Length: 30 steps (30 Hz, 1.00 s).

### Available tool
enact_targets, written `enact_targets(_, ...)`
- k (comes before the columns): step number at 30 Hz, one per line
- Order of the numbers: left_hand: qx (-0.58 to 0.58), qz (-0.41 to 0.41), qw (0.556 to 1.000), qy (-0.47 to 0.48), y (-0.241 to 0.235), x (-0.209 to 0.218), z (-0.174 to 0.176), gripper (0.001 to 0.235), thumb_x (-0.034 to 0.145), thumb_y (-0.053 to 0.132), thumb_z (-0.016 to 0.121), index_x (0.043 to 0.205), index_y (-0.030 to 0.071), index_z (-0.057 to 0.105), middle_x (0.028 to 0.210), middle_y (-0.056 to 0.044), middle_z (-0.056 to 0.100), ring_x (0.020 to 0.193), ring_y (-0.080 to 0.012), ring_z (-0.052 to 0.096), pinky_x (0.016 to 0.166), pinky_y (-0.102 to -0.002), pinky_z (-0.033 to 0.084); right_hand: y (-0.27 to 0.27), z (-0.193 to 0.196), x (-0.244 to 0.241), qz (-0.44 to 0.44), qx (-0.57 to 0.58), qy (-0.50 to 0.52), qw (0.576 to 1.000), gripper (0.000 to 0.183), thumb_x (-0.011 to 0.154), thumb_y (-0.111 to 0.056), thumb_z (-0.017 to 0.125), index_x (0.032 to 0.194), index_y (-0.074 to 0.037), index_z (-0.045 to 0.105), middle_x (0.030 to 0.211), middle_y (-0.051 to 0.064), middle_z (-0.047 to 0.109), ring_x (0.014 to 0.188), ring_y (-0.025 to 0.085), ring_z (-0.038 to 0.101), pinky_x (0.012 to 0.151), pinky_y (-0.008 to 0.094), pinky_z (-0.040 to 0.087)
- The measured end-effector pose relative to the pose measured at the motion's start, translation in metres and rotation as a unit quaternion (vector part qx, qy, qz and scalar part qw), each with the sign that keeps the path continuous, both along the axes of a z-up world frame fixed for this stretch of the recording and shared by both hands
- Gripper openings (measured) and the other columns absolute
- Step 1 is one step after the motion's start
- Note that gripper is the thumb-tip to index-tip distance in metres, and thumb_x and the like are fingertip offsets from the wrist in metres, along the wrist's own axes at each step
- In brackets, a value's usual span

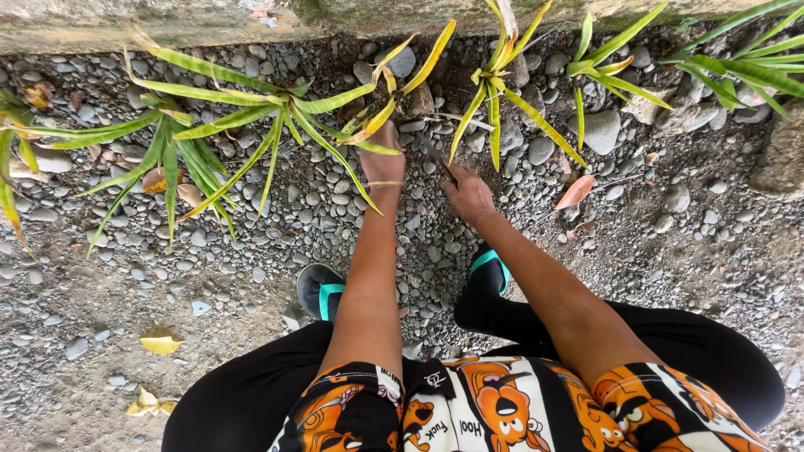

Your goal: The person picks up and moves small stones by hand from around the base of plants growing next to a concrete ledge, clearing the area.

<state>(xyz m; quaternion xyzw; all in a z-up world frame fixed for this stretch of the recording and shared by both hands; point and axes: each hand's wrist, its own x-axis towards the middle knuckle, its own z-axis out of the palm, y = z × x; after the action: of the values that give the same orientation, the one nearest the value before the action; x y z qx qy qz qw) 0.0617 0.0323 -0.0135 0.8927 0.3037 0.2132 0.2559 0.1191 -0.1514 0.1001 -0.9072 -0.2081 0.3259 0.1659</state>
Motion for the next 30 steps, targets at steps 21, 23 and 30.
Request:
enact_targets(21,-0.050,-0.096,0.988,0.110,0.124,0.016,-0.119,0.023,0.094,0.018,0.065,0.109,0.000,0.064,0.091,-0.020,0.069,0.077,-0.0346,0.070,0.067,-0.046,0.059,0.075,0.024,-0.012,0.062,-0.042,0.019,0.997,0.054,0.097,-0.025,0.060,0.150,-0.021,0.052,0.118,0.017,0.066,0.091,0.032,0.071,0.085,0.045,0.058)
enact_targets(23,-0.196,-0.120,0.948,0.222,0.129,0.018,-0.119,0.022,0.104,0.021,0.058,0.101,0.001,0.066,0.080,-0.015,0.067,0.067,-0.0274,0.066,0.065,-0.044,0.056,0.083,0.017,-0.009,0.077,-0.056,0.015,0.995,0.053,0.097,-0.025,0.060,0.149,-0.023,0.053,0.118,0.017,0.066,0.092,0.032,0.071,0.086,0.045,0.058)
enact_targets(30,-0.669,-0.105,0.730,-0.097,0.130,0.018,-0.094,0.025,0.104,0.027,0.053,0.104,0.005,0.065,0.083,-0.006,0.074,0.071,-0.0157,0.075,0.064,-0.034,0.061,0.118,-0.024,-0.001,-0.024,0.037,0.074,0.996,0.060,0.090,-0.017,0.059,0.149,-0.020,0.049,0.118,0.016,0.064,0.085,0.027,0.072,0.078,0.039,0.061)
